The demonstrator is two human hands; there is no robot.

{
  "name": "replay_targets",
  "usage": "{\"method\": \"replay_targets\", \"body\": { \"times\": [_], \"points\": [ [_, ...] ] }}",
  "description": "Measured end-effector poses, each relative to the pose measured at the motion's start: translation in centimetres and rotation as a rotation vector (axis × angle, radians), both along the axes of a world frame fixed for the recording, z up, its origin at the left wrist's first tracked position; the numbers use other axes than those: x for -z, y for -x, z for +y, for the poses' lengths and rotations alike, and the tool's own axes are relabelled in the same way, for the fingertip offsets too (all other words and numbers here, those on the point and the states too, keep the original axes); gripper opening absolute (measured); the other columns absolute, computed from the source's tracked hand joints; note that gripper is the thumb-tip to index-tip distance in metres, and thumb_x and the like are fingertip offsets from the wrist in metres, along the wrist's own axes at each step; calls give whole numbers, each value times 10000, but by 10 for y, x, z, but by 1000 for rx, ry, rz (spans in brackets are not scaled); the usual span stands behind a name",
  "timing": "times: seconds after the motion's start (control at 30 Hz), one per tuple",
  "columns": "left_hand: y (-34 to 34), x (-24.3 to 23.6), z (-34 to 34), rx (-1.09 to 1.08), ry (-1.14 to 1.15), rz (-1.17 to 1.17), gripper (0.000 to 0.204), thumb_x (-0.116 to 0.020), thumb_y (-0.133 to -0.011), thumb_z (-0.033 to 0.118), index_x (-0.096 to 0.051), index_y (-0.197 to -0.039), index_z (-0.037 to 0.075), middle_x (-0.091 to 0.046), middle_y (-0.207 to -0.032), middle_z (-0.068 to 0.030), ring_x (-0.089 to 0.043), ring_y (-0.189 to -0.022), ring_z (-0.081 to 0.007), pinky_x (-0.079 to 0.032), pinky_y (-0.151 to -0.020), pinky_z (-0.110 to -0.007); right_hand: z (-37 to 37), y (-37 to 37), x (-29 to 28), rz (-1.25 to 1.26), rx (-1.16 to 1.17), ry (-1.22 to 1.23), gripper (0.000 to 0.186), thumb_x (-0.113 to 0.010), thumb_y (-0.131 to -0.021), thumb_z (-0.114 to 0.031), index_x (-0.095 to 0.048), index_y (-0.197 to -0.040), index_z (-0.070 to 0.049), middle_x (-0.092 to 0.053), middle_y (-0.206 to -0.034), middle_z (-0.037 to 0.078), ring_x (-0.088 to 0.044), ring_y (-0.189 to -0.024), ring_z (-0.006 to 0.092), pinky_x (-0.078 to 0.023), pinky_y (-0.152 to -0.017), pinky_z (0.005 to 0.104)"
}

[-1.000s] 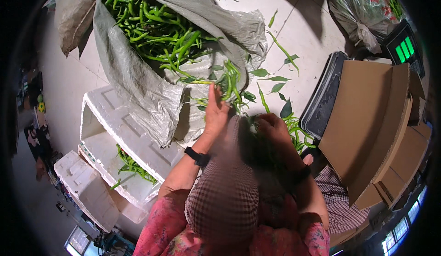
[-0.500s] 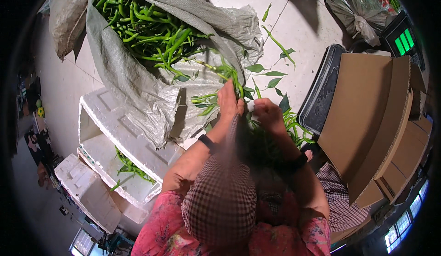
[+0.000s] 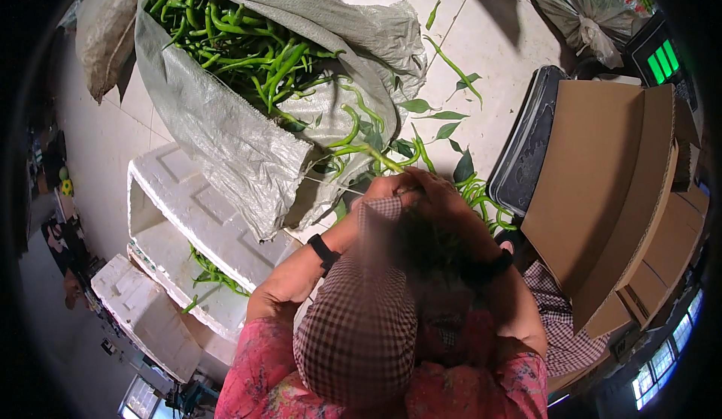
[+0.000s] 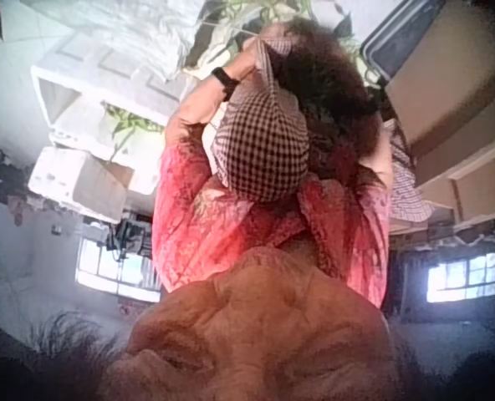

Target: The person sorts green peppers by hand, picking them from a large sack and placing them into a cardboard box on a scale. They handle the peppers in bunches, occasionally pulling off leaves before dropping the peppers into the box.

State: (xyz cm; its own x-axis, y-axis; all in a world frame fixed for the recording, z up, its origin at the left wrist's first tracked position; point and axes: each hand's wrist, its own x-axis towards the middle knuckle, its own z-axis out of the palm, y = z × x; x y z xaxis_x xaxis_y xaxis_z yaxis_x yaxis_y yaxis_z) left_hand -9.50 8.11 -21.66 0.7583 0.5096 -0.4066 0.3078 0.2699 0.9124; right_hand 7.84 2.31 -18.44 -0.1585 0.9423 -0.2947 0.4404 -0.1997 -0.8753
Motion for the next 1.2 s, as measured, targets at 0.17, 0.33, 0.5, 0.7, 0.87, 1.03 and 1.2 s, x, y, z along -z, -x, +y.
{"method": "replay_targets", "body": {
  "times": [0.17, 0.33, 0.5, 0.7, 0.87, 1.03, 1.2],
  "points": [
    [7, 18, 31, -188, -500, 153, 287, -618, -818, 112, -630, -1085, 8, -652, -1010, -187, -615, -994, -333, -467, -898, -397, -14, -21, 21, -325, -103, 218, 440, -639, -816, -247, -553, -1159, 14, -626, -1061, 219, -612, -998, 353, -483, -852, 391],
    [20, 35, 98, -155, -953, 576, 564, -640, -689, -27, -520, -1232, 73, -401, -1361, -186, -396, -1187, -414, -395, -951, -471, -20, -45, -18, 37, 323, 554, 356, -632, -819, -210, -592, -1097, 8, -645, -990, 102, -597, -887, 196, -474, -791, 324],
    [22, 75, 18, -167, -908, 526, 565, -643, -660, -6, -559, -1213, 77, -454, -1311, -227, -477, -1092, -397, -414, -916, -467, -49, -81, -22, 213, 668, 620, 298, -626, -879, -274, -646, -1051, -32, -644, -912, 31, -566, -821, 121, -465, -723, 290],
    [-15, 2, 15, -75, -314, -29, 308, -557, -812, 19, -619, -1113, 43, -605, -1121, -156, -601, -933, -307, -481, -824, -366, -42, -92, -17, 231, 1131, 486, 240, -585, -946, -267, -679, -1059, -76, -656, -881, -12, -548, -760, 65, -428, -648, 222],
    [51, -74, 149, -825, -871, 213, 258, -509, -830, -17, -614, -1062, 19, -624, -989, -108, -603, -864, -194, -477, -772, -284, 27, -55, -44, 342, 989, 399, 226, -659, -887, -217, -677, -1041, -53, -615, -823, -18, -520, -718, 54, -411, -646, 208],
    [131, -66, 214, -767, -1246, 542, 217, -602, -801, 29, -589, -1015, -6, -590, -959, -121, -572, -960, -264, -451, -880, -348, 122, 1, -63, 312, 655, 141, 331, -722, -811, -195, -627, -1038, 27, -576, -874, 8, -527, -788, 92, -431, -721, 232],
    [199, -49, 222, -969, -1629, 1190, 487, -685, -767, 131, -520, -1196, -29, -597, -1116, -181, -525, -1110, -370, -411, -924, -418, 179, 31, -8, -289, 578, -190, 350, -733, -756, -176, -636, -1058, -30, -602, -1012, 181, -590, -955, 329, -479, -810, 371]
  ]
}}
